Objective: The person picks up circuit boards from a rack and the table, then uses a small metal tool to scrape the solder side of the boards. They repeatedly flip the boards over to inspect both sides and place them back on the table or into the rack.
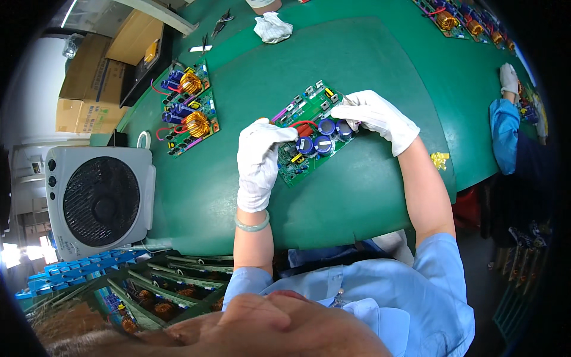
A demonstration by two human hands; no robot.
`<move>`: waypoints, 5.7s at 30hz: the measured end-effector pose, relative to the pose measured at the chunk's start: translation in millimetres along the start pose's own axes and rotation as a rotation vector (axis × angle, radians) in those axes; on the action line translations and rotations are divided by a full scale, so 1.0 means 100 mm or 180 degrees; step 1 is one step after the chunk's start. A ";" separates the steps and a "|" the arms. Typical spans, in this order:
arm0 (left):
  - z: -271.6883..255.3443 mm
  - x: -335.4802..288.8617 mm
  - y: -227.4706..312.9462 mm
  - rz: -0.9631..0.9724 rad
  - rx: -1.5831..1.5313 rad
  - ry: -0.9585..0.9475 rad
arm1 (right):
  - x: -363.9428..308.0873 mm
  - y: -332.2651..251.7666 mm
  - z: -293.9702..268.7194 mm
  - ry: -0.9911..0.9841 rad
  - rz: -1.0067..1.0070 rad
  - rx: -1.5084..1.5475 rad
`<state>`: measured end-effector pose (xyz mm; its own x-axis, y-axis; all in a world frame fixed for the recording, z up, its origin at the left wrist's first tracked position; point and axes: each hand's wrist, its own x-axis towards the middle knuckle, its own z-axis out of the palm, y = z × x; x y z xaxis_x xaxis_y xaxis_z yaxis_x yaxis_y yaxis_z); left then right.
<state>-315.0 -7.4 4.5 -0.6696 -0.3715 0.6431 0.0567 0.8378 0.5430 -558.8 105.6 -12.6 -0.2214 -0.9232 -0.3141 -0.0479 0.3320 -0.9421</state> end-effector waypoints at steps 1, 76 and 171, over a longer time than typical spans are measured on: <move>0.03 -0.02 0.00 -0.0432 -0.0764 0.0333 | 0.00 -0.01 0.00 -0.0018 0.0037 -0.0048; -0.05 -0.13 -0.18 -0.1275 -0.0112 -0.1342 | 0.20 -0.07 0.33 -0.0923 -0.1368 -0.1944; 0.07 -0.08 -0.11 -0.2987 -0.2243 -0.1125 | -0.19 -0.13 -0.39 -0.0809 -0.0905 -0.1481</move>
<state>-315.4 -11.1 -10.3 -0.8242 -0.4937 -0.2772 -0.2411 -0.1370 0.9608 -591.7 126.2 10.4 0.0994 -0.9866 -0.1297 -0.5050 0.0623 -0.8609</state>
